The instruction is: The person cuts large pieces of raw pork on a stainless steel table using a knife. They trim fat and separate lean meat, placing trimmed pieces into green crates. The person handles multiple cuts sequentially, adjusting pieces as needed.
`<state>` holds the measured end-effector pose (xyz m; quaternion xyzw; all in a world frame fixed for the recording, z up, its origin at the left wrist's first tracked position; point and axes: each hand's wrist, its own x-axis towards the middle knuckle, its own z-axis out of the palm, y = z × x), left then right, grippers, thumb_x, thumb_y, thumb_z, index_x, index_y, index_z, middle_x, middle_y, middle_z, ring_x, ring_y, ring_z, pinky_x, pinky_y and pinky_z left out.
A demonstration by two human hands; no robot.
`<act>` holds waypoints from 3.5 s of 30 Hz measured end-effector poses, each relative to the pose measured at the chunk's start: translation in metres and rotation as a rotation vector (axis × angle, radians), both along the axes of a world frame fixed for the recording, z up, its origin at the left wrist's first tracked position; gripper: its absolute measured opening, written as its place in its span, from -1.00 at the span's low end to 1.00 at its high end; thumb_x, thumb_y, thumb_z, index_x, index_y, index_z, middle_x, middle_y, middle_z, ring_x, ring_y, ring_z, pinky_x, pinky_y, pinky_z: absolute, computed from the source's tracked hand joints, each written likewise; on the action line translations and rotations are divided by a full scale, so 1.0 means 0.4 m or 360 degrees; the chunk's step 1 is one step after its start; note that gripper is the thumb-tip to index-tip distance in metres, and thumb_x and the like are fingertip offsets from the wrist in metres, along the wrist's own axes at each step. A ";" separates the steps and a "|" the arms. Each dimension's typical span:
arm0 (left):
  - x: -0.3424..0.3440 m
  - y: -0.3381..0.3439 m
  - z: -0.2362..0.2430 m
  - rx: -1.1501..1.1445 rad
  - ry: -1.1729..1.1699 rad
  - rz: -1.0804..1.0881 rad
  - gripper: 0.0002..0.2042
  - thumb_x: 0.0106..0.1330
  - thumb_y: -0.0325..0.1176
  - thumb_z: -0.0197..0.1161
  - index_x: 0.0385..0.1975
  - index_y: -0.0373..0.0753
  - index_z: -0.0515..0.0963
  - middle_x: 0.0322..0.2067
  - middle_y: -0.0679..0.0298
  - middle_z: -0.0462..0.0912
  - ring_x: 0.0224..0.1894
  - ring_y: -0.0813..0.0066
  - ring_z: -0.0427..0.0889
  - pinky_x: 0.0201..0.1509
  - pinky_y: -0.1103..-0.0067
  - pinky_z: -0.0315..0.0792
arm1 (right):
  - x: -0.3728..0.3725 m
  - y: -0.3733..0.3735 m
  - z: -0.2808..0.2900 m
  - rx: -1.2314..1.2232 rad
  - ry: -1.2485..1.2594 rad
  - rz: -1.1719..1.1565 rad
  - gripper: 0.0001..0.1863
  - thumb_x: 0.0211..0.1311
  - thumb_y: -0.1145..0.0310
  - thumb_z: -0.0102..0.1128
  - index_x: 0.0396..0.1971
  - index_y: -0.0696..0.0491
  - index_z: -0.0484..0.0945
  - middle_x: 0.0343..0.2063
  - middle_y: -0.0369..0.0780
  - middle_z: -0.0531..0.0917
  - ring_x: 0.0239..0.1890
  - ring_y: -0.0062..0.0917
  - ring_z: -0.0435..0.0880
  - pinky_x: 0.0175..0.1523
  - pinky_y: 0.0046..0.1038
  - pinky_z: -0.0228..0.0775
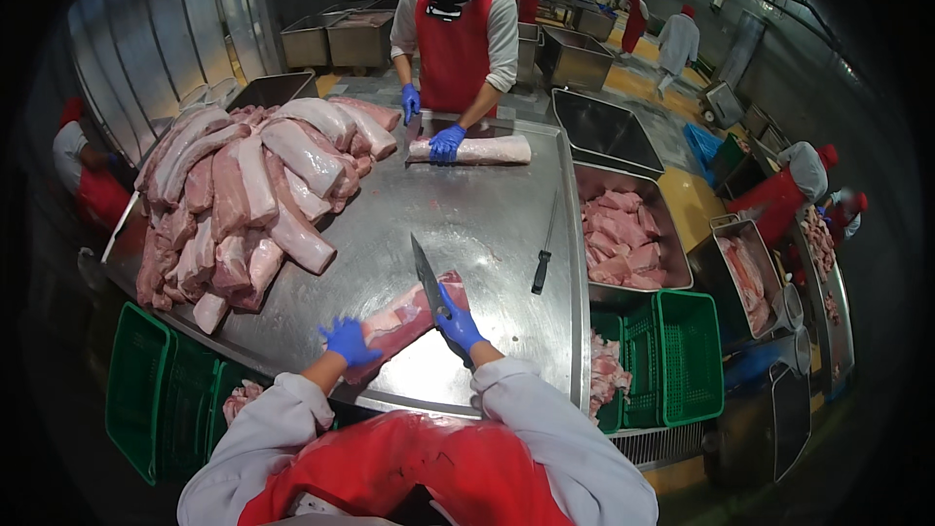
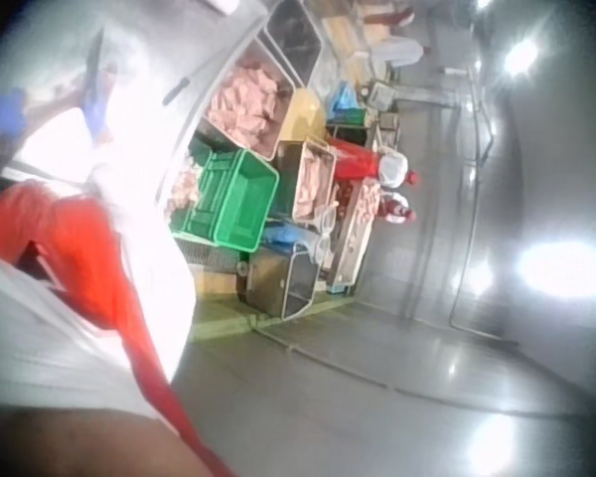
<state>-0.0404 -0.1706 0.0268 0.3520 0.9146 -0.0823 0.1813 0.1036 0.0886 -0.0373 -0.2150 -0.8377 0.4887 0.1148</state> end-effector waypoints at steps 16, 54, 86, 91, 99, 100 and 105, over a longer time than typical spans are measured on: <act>-0.007 0.025 -0.004 0.0816 -0.0118 -0.0209 -0.72 0.29 -0.29 0.16 -0.09 -0.28 0.41 -0.09 -0.11 0.46 -0.15 -0.12 0.60 -0.10 0.12 0.53 | 0.121 -0.049 -0.032 -0.0540 0.0088 -0.0306 -0.14 0.23 0.44 0.17 0.49 -0.18 -0.04 -0.37 -0.14 0.69 -0.51 -0.38 0.65 -0.34 -0.36 0.54; 0.157 0.159 0.911 0.2793 -0.0848 -0.2185 -0.82 0.04 -0.44 0.41 -0.37 -0.20 0.57 -0.33 0.24 0.60 -0.27 0.17 0.59 -0.17 0.37 0.47 | 0.267 0.002 -0.151 -0.0810 0.0046 -0.0267 -0.41 0.31 0.49 0.03 0.35 0.10 0.23 -0.28 -0.18 0.63 -0.45 -0.60 0.60 -0.38 -0.55 0.49; -0.123 0.114 0.163 0.0706 -0.0075 -0.0572 -0.70 0.26 -0.24 0.19 -0.06 -0.17 0.40 -0.26 -0.04 0.66 -0.23 -0.14 0.64 -0.19 0.16 0.51 | 0.012 -0.108 0.047 -0.0513 -0.0076 -0.0006 -0.10 0.28 0.39 0.14 0.51 -0.34 -0.15 -0.28 -0.12 0.69 -0.39 -0.45 0.70 -0.27 -0.42 0.57; -0.123 0.273 0.230 0.0388 0.0044 -0.0885 -0.66 0.24 -0.28 0.17 -0.01 -0.23 0.42 -0.28 -0.03 0.68 -0.21 -0.09 0.67 -0.16 0.18 0.52 | -0.059 -0.081 -0.015 -0.0122 0.0030 0.0366 -0.15 0.21 0.26 0.19 0.48 -0.31 0.00 0.14 0.07 0.54 0.20 -0.11 0.54 0.26 -0.31 0.36; -0.109 0.419 0.215 0.0187 -0.0049 -0.1004 -0.61 0.20 -0.29 0.16 0.05 -0.23 0.45 -0.21 -0.07 0.68 -0.15 -0.08 0.67 -0.08 0.19 0.53 | 0.056 -0.016 0.016 -0.0309 -0.0367 0.0718 -0.18 0.24 0.28 0.15 0.47 -0.42 0.02 0.02 0.00 0.62 0.00 -0.24 0.65 0.20 -0.30 0.39; -0.107 0.436 0.212 0.0096 -0.0077 -0.1010 -0.60 0.20 -0.29 0.16 0.05 -0.23 0.45 -0.20 -0.07 0.68 -0.14 -0.08 0.67 -0.07 0.19 0.53 | 0.055 -0.028 0.023 -0.0379 -0.0369 0.0711 -0.18 0.25 0.28 0.14 0.47 -0.42 0.02 0.00 0.00 0.63 -0.03 -0.26 0.66 0.19 -0.31 0.40; -0.107 0.498 0.223 -0.0017 -0.0072 -0.1060 -0.68 0.15 -0.33 0.24 -0.07 -0.22 0.50 -0.16 -0.03 0.65 -0.08 -0.09 0.64 -0.05 0.22 0.52 | 0.010 -0.084 0.075 -0.0644 -0.0242 0.0510 -0.18 0.23 0.35 0.10 0.48 -0.38 0.03 -0.32 -0.12 0.69 -0.41 -0.47 0.67 -0.21 -0.43 0.56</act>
